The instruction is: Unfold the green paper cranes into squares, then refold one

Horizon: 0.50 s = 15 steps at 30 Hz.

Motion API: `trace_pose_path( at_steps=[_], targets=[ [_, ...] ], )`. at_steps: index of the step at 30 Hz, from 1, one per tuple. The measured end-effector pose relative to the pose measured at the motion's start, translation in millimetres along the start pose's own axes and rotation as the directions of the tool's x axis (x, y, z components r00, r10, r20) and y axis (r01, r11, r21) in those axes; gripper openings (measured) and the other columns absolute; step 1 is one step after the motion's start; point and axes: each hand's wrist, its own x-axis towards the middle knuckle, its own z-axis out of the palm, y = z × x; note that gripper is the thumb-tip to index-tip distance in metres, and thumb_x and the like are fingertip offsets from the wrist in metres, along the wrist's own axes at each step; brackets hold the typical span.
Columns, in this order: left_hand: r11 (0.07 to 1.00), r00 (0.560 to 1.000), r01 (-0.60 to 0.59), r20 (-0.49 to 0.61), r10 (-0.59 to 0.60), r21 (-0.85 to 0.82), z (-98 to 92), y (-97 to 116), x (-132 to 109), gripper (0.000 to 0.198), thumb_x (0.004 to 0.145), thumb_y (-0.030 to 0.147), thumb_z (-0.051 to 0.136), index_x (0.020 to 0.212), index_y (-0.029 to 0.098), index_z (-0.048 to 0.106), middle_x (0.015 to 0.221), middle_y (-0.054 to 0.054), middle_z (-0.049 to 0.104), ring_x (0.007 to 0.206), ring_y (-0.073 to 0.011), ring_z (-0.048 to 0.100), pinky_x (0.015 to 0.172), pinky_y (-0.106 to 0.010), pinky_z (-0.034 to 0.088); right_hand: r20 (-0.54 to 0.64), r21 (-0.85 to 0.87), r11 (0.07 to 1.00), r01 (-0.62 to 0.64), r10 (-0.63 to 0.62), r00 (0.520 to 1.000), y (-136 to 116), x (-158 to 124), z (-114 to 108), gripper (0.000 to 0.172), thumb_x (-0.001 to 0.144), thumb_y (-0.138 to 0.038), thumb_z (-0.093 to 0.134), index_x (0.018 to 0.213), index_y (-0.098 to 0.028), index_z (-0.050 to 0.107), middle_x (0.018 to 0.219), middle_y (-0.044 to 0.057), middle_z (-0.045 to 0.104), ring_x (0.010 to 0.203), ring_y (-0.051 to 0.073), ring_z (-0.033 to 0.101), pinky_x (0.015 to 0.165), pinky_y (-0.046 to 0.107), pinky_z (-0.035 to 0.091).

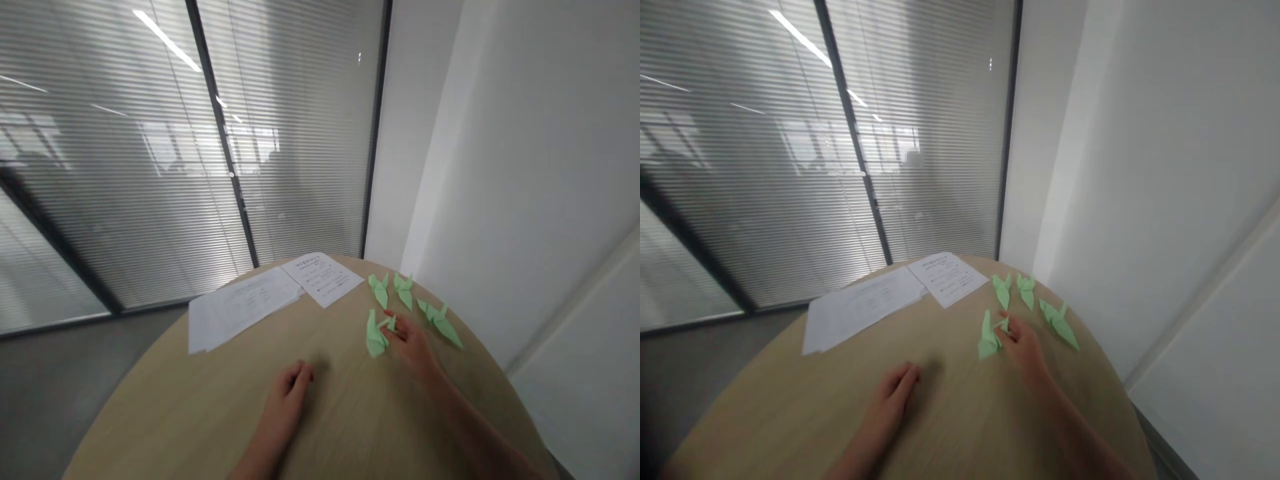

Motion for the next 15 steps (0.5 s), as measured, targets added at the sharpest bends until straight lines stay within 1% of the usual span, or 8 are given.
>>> trace_pose_path(
  at_steps=[1,2,3,5,7,9,12,15],
  targets=[
    [0.997,0.999,0.041,0.014,-0.040,-0.071,-0.1,0,-1,0.053,0.087,0.071,0.054,0.076,0.020,0.061,0.058,0.004,0.041,0.056,-0.0150,0.043,0.056,-0.027,0.034,0.060,0.076,0.996,-0.040,0.035,0.998,-5,-8,8,0.075,0.069,-0.058,0.083,0.130,-0.019,0.063,0.093,0.010,0.073,0.077,0.024,0.066,0.062,0.032,0.048],
    [0.987,0.997,0.072,0.035,-0.068,-0.142,-0.2,1,-1,0.053,0.086,0.072,0.057,0.082,0.019,0.063,0.058,0.005,0.040,0.054,-0.0134,0.040,0.054,-0.025,0.032,0.143,0.108,0.988,-0.114,0.098,0.985,-10,-17,17,0.078,0.067,-0.059,0.084,0.130,-0.017,0.062,0.091,0.009,0.073,0.068,0.019,0.063,0.056,0.028,0.045],
    [0.972,0.995,0.095,0.063,-0.083,-0.214,-0.1,1,-2,0.053,0.085,0.071,0.061,0.090,0.019,0.065,0.058,0.006,0.040,0.053,-0.0122,0.039,0.052,-0.024,0.031,0.216,0.107,0.974,-0.201,0.175,0.961,-15,-27,25,0.081,0.067,-0.061,0.084,0.131,-0.017,0.061,0.088,0.007,0.073,0.057,0.014,0.056,0.047,0.023,0.037],
    [0.927,0.989,0.125,0.119,-0.088,-0.355,0.4,2,-3,0.056,0.081,0.069,0.070,0.105,0.018,0.069,0.061,0.007,0.043,0.052,-0.0103,0.039,0.049,-0.022,0.031,0.363,0.136,0.929,-0.343,0.276,0.890,-22,-45,40,0.083,0.066,-0.062,0.085,0.131,-0.016,0.061,0.090,0.007,0.073,0.052,0.009,0.050,0.042,0.018,0.028],
    [0.867,0.982,0.151,0.172,-0.077,-0.475,1.3,2,-5,0.063,0.075,0.065,0.078,0.114,0.016,0.070,0.065,0.005,0.048,0.051,-0.0091,0.041,0.045,-0.021,0.029,0.474,0.144,0.883,-0.448,0.336,0.814,-23,-59,49,0.083,0.064,-0.063,0.086,0.127,-0.017,0.062,0.090,0.006,0.072,0.051,0.007,0.049,0.040,0.016,0.025],
    [0.824,0.969,0.178,0.241,-0.053,-0.537,2.5,2,-6,0.066,0.069,0.060,0.086,0.115,0.015,0.073,0.071,0.003,0.054,0.053,-0.0078,0.044,0.043,-0.020,0.028,0.541,0.107,0.867,-0.487,0.360,0.760,-19,-66,54,0.080,0.061,-0.064,0.088,0.121,-0.017,0.064,0.084,0.003,0.071,0.044,0.004,0.043,0.038,0.016,0.023],
    [0.827,0.937,0.224,0.348,-0.036,-0.516,4.3,-1,-8,0.065,0.066,0.055,0.090,0.111,0.012,0.076,0.072,0.001,0.060,0.050,-0.0060,0.045,0.043,-0.020,0.031,0.575,0.052,0.873,-0.486,0.372,0.729,-7,-67,54,0.074,0.062,-0.065,0.088,0.115,-0.019,0.066,0.081,0.003,0.070,0.041,0.003,0.037,0.037,0.016,0.025],
    [0.847,0.939,0.212,0.343,-0.037,-0.488,5.4,-4,-7,0.063,0.067,0.053,0.090,0.113,0.011,0.076,0.068,0.001,0.061,0.048,-0.0053,0.044,0.044,-0.020,0.032,0.601,0.053,0.869,-0.492,0.365,0.711,0,-65,52,0.070,0.063,-0.065,0.087,0.111,-0.019,0.067,0.081,0.003,0.069,0.042,0.004,0.040,0.036,0.016,0.026]
  ],
)
